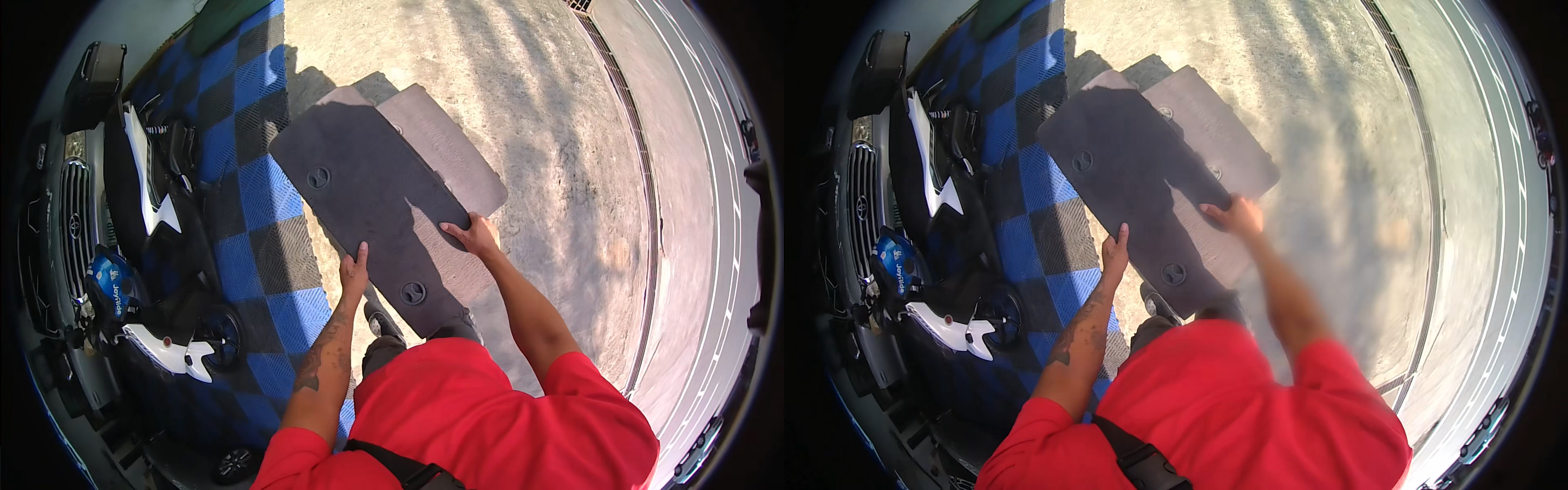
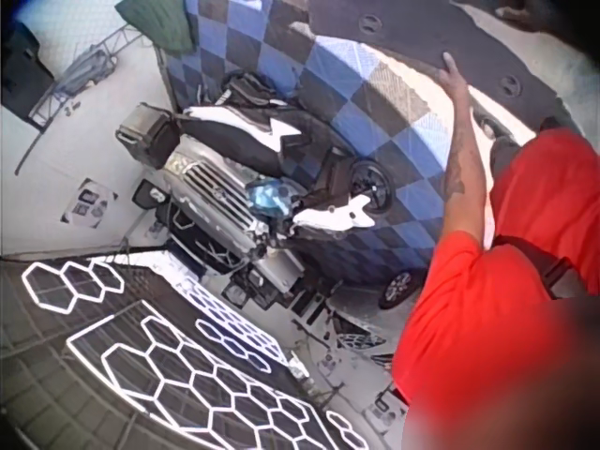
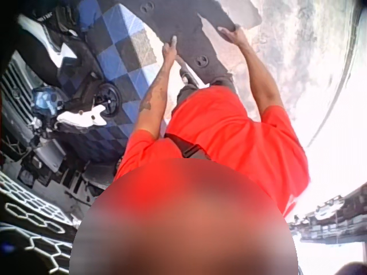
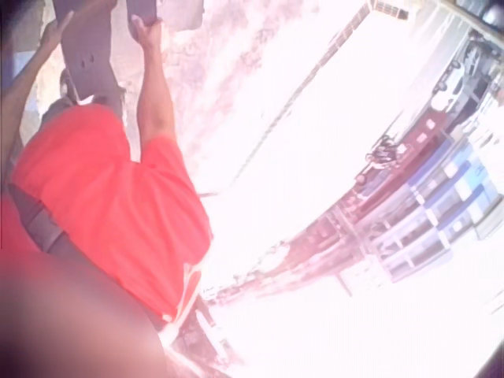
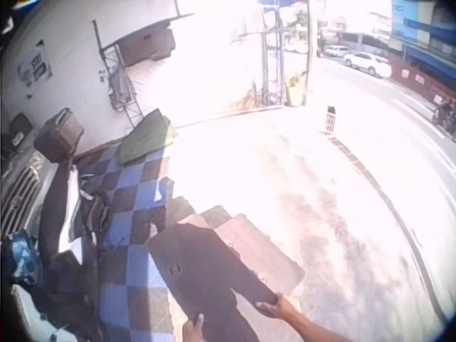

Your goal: The person picks up two gray car floor mats from a step, carries them into a garage, and places them into the open trunk of a silver car. The person then adjusts the mats to fit the trunk floor and secures them by pressing down on the circular fasteners.

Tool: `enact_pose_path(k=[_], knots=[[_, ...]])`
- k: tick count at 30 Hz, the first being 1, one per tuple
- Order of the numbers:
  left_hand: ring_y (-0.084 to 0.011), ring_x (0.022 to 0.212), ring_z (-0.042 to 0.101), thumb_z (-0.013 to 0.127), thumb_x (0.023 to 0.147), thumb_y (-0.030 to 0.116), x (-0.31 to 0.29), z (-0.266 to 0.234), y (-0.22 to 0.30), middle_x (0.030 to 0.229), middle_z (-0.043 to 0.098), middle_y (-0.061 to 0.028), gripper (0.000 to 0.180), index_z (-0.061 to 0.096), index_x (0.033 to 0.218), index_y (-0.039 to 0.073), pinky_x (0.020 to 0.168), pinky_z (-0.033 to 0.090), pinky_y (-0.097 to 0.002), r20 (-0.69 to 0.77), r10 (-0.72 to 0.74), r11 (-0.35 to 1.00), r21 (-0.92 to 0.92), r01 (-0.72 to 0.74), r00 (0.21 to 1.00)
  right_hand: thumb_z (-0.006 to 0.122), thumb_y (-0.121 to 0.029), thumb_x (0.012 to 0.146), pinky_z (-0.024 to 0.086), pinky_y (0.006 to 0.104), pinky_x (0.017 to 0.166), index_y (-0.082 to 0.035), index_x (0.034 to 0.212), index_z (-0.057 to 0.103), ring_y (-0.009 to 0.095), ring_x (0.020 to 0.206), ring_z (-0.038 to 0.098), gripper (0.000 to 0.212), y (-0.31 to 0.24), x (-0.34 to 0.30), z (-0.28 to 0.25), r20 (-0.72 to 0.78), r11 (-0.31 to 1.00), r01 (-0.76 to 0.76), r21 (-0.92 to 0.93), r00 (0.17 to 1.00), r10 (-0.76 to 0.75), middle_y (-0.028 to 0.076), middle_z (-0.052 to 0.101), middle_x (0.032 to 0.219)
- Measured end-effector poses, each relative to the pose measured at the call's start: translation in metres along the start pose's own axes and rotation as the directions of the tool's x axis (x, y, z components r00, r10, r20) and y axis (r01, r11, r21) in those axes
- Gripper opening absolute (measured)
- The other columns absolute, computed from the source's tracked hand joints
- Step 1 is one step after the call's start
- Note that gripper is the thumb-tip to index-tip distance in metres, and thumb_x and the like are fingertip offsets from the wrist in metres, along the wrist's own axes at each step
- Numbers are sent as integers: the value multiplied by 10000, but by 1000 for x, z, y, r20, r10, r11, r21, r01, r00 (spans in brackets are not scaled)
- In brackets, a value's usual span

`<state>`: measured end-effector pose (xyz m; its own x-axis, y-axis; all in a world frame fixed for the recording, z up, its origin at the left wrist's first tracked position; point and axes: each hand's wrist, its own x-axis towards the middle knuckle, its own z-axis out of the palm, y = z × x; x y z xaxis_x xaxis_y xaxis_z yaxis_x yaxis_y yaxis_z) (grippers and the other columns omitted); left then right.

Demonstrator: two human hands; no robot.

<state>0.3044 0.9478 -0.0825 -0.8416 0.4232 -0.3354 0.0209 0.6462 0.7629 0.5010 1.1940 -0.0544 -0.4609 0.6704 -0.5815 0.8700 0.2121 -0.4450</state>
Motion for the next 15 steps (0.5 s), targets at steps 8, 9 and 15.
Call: enact_pose_path(k=[8, 9, 15], knots=[[-300, 532, 543, 486, 1052, 381, -47, -39, 55, 626, 565, -232, 577, 553, 717, -85, 526, 388, -452, -124, 227, 973, 80, -218, 966, 683, -697, 796, 529, 434, 675, 44, 839, 643, 288, 705, 672, 744, -14, -52, -36, -216, 972, 97, 212, 975, -50, 180, 672, 727], [-271, 581, 549, 480, 1056, 368, -57, -50, 66, 660, 578, -209, 548, 562, 757, -84, 561, 404, -444, -137, 242, 970, 43, -238, 961, 692, -694, 791, 523, 429, 651, 41, 830, 636, 269, 676, 654, 738, -18, -60, -42, -252, 959, 144, 245, 965, -80, 167, 654, 699], [-205, 1055, 553, 503, 1051, 387, -88, -141, 156, 1139, 583, -153, 492, 532, 1208, -78, 945, 419, -342, -379, 290, 576, -665, -476, 879, 947, -352, 678, 388, 274, 501, -67, 680, 479, 55, 600, 399, 547, -89, -136, -74, -552, 797, 440, 414, 818, -165, -52, 462, 597]])
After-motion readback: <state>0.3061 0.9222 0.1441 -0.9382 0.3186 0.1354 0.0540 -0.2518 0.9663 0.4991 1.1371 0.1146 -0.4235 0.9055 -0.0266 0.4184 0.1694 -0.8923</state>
